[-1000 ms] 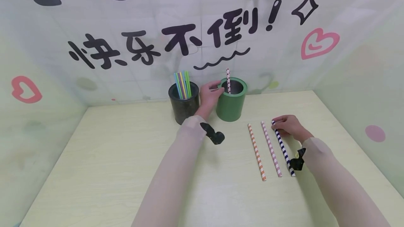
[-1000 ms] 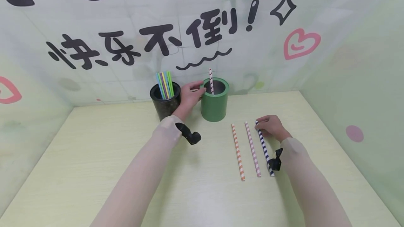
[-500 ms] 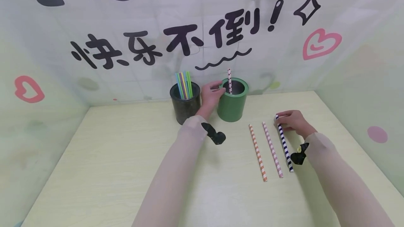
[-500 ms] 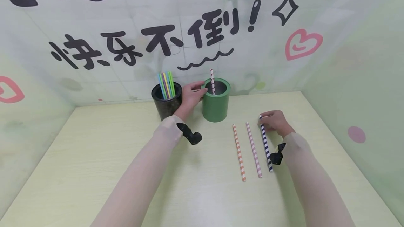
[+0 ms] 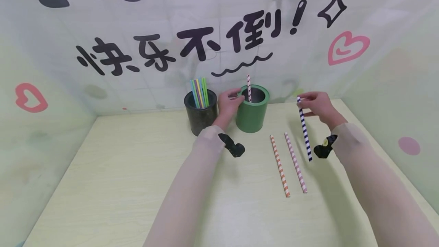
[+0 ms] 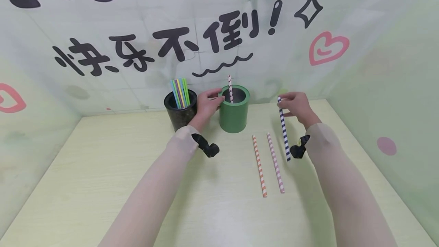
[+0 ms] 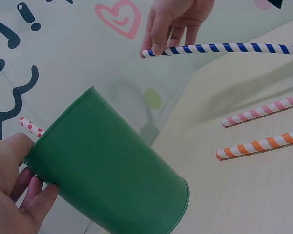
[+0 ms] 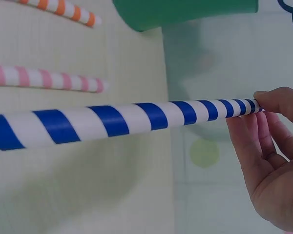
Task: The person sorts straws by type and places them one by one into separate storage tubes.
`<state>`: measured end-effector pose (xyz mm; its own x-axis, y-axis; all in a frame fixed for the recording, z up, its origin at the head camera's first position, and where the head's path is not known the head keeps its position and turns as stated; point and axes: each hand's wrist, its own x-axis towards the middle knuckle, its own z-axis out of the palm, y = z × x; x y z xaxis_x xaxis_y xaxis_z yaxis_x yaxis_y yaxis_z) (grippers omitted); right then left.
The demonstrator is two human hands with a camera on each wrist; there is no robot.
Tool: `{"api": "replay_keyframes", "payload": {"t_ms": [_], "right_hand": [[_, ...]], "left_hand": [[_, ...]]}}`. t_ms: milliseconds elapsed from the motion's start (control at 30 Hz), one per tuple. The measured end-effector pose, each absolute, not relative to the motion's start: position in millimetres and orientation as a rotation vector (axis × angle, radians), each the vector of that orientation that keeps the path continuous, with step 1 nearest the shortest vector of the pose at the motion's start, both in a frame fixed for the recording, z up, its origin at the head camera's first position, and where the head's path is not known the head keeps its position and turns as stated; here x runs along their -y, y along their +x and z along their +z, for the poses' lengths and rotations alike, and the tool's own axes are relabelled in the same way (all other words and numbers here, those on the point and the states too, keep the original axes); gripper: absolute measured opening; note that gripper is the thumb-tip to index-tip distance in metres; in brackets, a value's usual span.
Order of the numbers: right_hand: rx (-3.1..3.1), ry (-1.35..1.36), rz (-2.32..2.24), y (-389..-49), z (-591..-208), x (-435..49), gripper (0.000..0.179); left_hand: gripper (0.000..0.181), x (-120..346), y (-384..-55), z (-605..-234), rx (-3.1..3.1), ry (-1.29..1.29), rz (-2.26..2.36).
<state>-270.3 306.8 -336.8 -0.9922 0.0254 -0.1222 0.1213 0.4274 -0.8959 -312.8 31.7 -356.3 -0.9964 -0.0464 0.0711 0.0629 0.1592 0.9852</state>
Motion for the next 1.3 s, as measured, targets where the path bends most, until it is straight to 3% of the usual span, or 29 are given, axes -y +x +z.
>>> {"api": "replay_keyframes", "payload": {"t_ms": [567, 1300], "right_hand": [[-2.682, 0.075, -1.682, -301.1, -260.0, -244.9, 0.041], [-2.612, -0.111, -2.175, -314.6, -201.5, -189.9, 0.035]], "left_hand": [[0.032, -31.1, -312.1, -355.1, 2.312, -0.018, -2.012], [0.032, -32.2, -313.0, -356.8, 2.325, -0.042, -1.998]]}}
